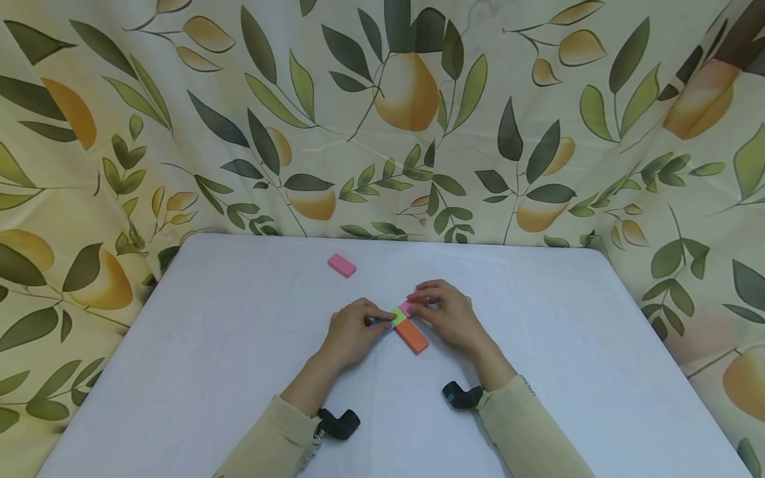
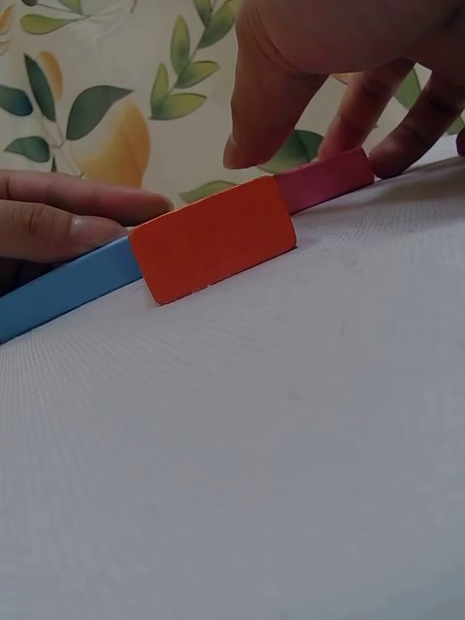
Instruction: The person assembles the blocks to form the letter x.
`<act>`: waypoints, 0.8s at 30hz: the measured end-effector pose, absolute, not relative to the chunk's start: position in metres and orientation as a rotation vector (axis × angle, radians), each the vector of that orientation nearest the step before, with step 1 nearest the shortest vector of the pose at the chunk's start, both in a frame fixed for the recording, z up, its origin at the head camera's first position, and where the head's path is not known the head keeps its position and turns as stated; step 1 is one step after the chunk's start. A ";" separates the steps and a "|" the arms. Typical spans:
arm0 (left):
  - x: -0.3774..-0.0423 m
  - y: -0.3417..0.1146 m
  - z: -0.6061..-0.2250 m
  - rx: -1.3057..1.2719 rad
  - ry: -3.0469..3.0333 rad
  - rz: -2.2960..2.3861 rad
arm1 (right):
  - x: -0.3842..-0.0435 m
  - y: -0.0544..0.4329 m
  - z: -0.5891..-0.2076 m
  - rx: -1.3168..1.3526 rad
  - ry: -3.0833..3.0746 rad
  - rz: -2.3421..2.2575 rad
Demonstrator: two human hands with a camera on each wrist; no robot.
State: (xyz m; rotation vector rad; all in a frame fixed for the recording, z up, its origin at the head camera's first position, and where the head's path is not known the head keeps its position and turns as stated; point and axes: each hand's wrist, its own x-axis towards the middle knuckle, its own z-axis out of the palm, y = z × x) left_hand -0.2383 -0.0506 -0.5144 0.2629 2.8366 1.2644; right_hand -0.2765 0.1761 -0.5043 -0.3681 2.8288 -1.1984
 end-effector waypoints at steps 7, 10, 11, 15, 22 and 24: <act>-0.237 -0.050 -0.513 0.246 2.824 1.278 | -0.277 0.178 -0.502 -0.367 2.830 -1.198; -0.237 -0.050 -0.512 0.242 2.820 1.282 | -0.278 0.179 -0.500 -0.375 2.839 -1.189; -0.237 -0.050 -0.512 0.243 2.820 1.282 | -0.278 0.180 -0.499 -0.373 2.839 -1.190; -0.236 -0.049 -0.512 0.251 2.826 1.275 | -0.276 0.181 -0.495 -0.359 2.837 -1.215; -0.235 -0.049 -0.510 0.246 2.822 1.268 | -0.274 0.182 -0.488 -0.307 2.815 -1.251; -0.235 -0.048 -0.511 0.241 2.820 1.268 | -0.273 0.183 -0.485 -0.298 2.813 -1.255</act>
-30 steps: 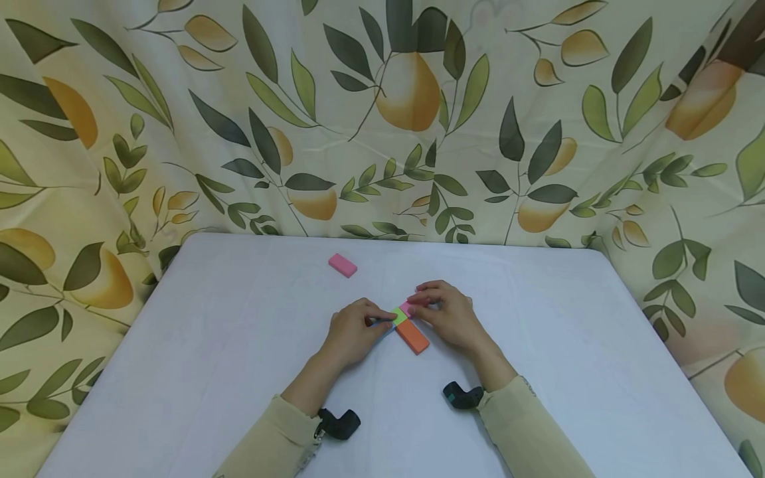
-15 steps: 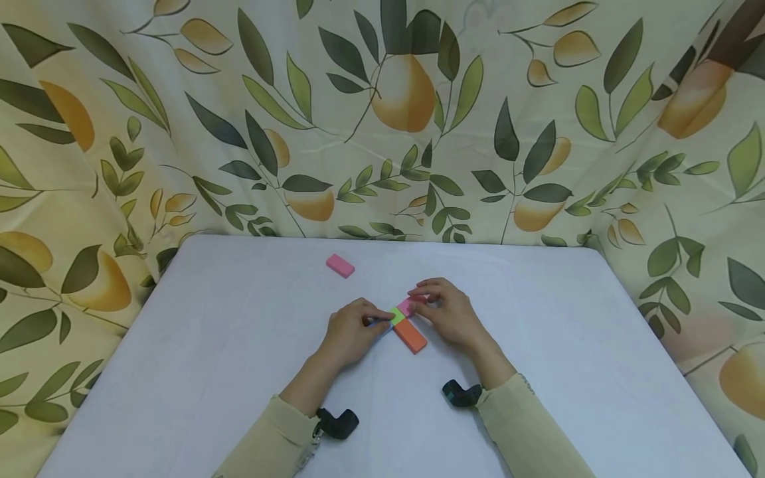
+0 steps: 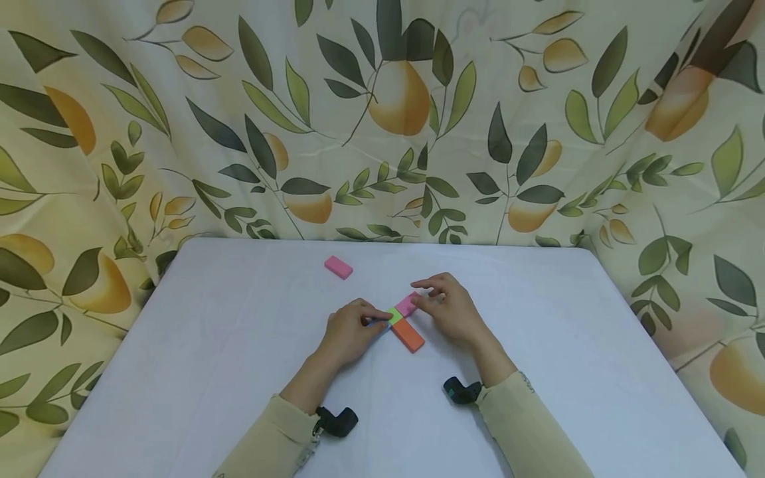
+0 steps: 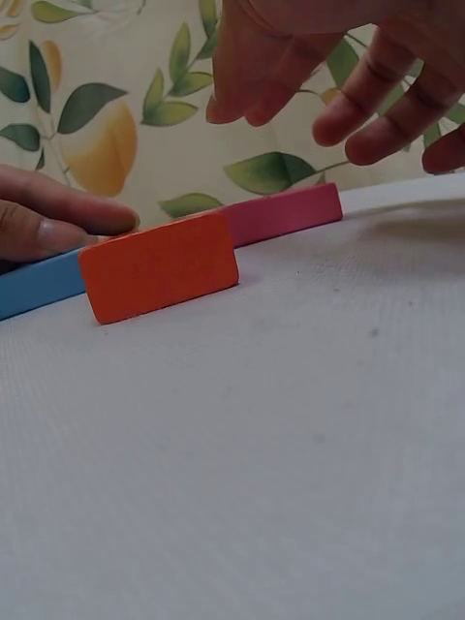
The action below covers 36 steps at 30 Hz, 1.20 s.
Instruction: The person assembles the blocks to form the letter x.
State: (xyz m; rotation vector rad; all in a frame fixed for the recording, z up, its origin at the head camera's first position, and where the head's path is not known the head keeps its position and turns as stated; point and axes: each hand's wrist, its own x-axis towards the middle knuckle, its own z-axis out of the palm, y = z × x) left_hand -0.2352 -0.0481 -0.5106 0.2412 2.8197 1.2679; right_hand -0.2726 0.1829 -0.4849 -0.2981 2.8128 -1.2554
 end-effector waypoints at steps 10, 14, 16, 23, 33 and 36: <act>-0.237 -0.050 -0.514 0.234 2.822 1.283 | -0.272 0.185 -0.477 -0.288 2.821 -1.265; -0.237 -0.050 -0.516 0.239 2.825 1.282 | -0.272 0.184 -0.476 -0.307 2.817 -1.246; -0.237 -0.050 -0.516 0.245 2.820 1.287 | -0.271 0.185 -0.474 -0.316 2.822 -1.241; -0.235 -0.048 -0.513 0.254 2.824 1.280 | -0.266 0.186 -0.468 -0.326 2.809 -1.267; -0.235 -0.048 -0.513 0.253 2.833 1.280 | -0.253 0.185 -0.464 -0.312 2.792 -1.301; -0.234 -0.047 -0.513 0.257 2.839 1.275 | -0.247 0.186 -0.465 -0.310 2.790 -1.305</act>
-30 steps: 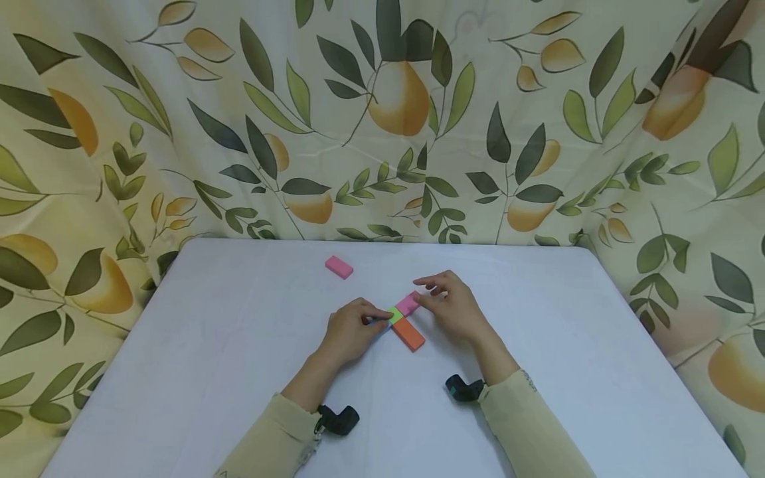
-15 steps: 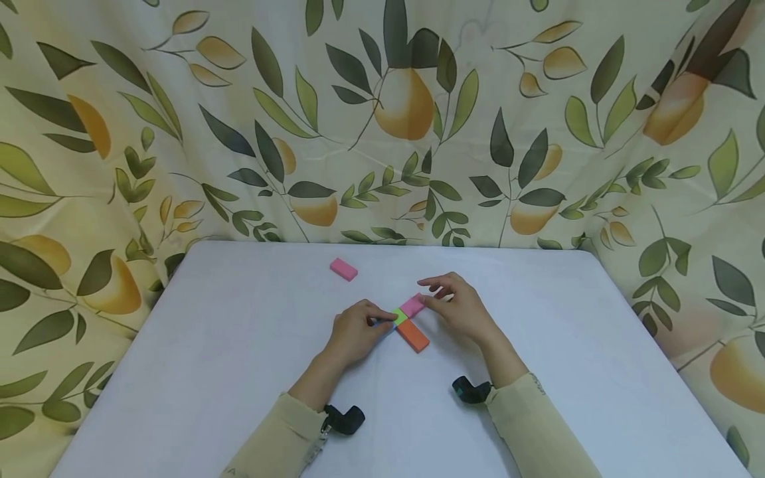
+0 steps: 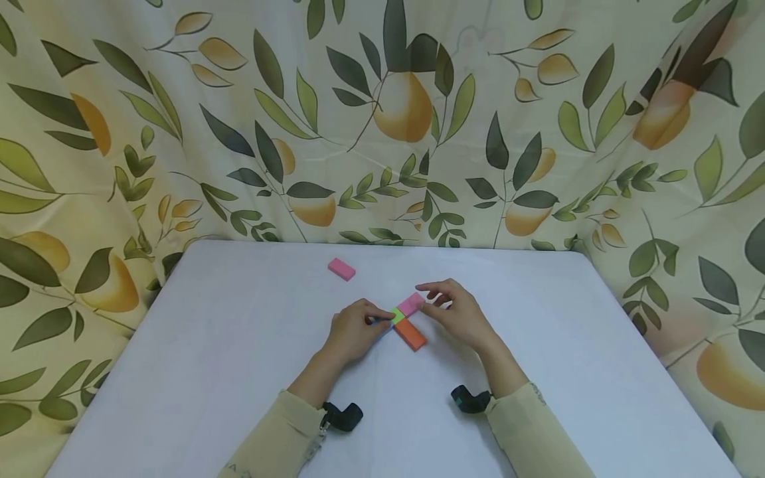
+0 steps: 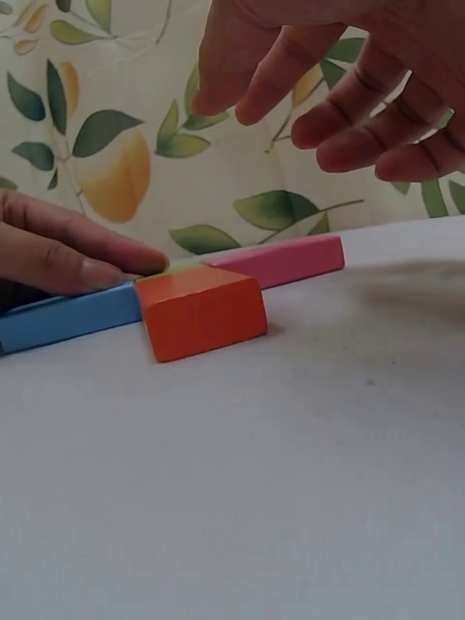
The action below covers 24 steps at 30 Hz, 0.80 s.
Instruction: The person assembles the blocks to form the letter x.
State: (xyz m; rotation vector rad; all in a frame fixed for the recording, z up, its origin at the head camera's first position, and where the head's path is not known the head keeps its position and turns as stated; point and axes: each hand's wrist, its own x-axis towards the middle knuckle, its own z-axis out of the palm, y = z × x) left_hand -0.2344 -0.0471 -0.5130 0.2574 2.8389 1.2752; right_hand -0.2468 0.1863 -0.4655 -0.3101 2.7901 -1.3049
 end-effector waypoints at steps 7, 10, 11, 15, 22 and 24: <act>-0.235 -0.047 -0.514 0.235 2.836 1.269 | -0.240 0.187 -0.469 -0.296 2.780 -1.294; -0.234 -0.047 -0.514 0.245 2.837 1.274 | -0.238 0.187 -0.470 -0.307 2.780 -1.293; -0.235 -0.047 -0.514 0.247 2.834 1.273 | -0.238 0.187 -0.471 -0.311 2.782 -1.292; -0.234 -0.049 -0.514 0.237 2.833 1.269 | -0.238 0.186 -0.473 -0.343 2.768 -1.294; -0.234 -0.049 -0.513 0.239 2.834 1.266 | -0.237 0.183 -0.478 -0.361 2.705 -1.312; -0.234 -0.048 -0.514 0.244 2.832 1.271 | -0.237 0.183 -0.480 -0.362 2.684 -1.323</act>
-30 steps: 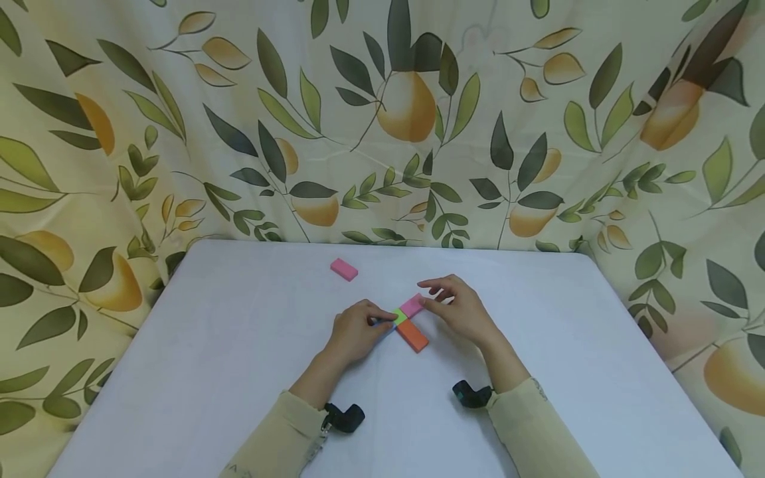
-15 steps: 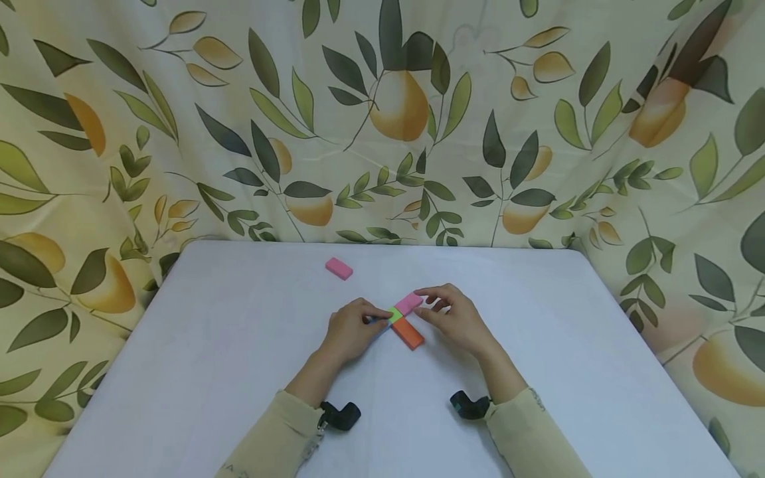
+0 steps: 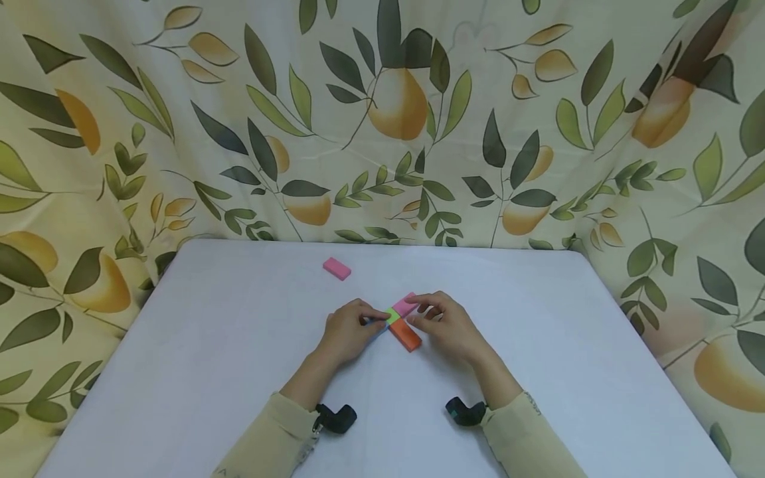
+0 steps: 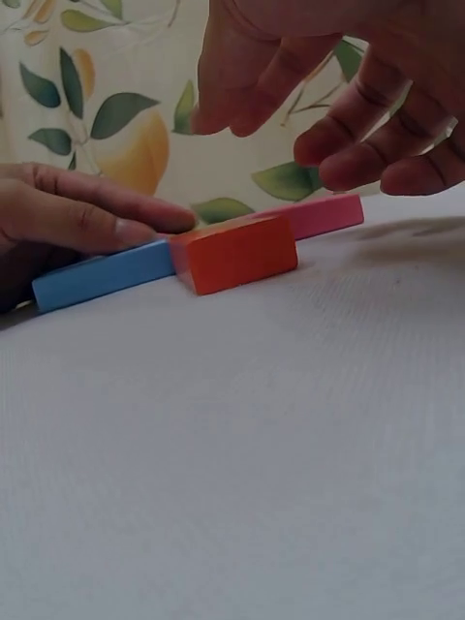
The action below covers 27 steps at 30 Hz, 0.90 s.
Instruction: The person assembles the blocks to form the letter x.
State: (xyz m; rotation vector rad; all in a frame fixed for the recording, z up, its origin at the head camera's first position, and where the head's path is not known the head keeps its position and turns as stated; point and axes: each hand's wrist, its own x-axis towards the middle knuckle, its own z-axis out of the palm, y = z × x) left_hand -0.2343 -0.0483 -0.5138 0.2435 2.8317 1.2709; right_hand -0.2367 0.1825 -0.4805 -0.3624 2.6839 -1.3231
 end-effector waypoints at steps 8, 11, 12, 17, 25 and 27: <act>-0.231 -0.052 -0.514 0.265 2.820 1.287 | -0.234 0.175 -0.493 -0.399 2.632 -1.321; -0.231 -0.052 -0.516 0.279 2.824 1.290 | -0.234 0.174 -0.496 -0.374 2.623 -1.321; -0.231 -0.052 -0.516 0.282 2.824 1.292 | -0.234 0.173 -0.496 -0.360 2.620 -1.324; -0.233 -0.052 -0.518 0.274 2.821 1.298 | -0.234 0.173 -0.498 -0.364 2.614 -1.332; -0.236 -0.051 -0.517 0.266 2.811 1.319 | -0.237 0.171 -0.503 -0.374 2.622 -1.319; -0.237 -0.051 -0.517 0.259 2.808 1.317 | -0.237 0.171 -0.504 -0.364 2.619 -1.321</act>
